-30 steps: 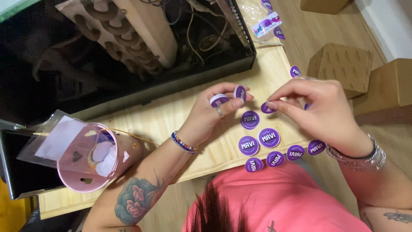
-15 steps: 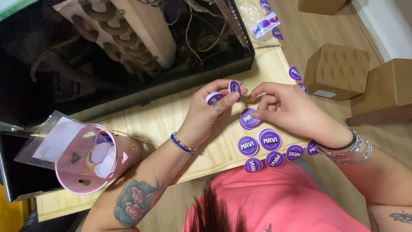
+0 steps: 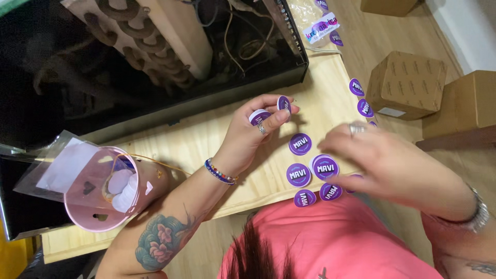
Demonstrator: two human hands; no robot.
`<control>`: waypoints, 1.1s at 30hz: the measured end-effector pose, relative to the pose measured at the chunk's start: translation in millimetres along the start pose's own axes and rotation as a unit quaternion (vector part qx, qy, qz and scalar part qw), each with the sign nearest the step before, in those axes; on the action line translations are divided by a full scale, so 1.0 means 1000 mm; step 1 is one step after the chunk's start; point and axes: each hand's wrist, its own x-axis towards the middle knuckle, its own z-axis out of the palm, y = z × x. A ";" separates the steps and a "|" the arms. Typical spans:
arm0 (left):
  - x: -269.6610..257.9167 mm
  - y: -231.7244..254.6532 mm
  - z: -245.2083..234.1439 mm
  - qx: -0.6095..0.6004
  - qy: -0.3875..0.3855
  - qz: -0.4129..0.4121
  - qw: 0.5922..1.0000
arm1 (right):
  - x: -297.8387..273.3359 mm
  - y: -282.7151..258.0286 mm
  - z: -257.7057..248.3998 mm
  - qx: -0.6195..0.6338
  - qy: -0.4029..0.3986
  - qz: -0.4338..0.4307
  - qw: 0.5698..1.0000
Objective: The person peels purple circular stickers from a roll and applies them to small white round objects on a wooden table. They handle the objects one at a time, pressing each sticker onto the surface and arranging the finished items in a row.
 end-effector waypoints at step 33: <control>-0.011 -0.012 -0.009 0.087 -0.191 0.016 0.978 | 0.018 -0.052 0.016 -0.124 0.273 -0.086 0.950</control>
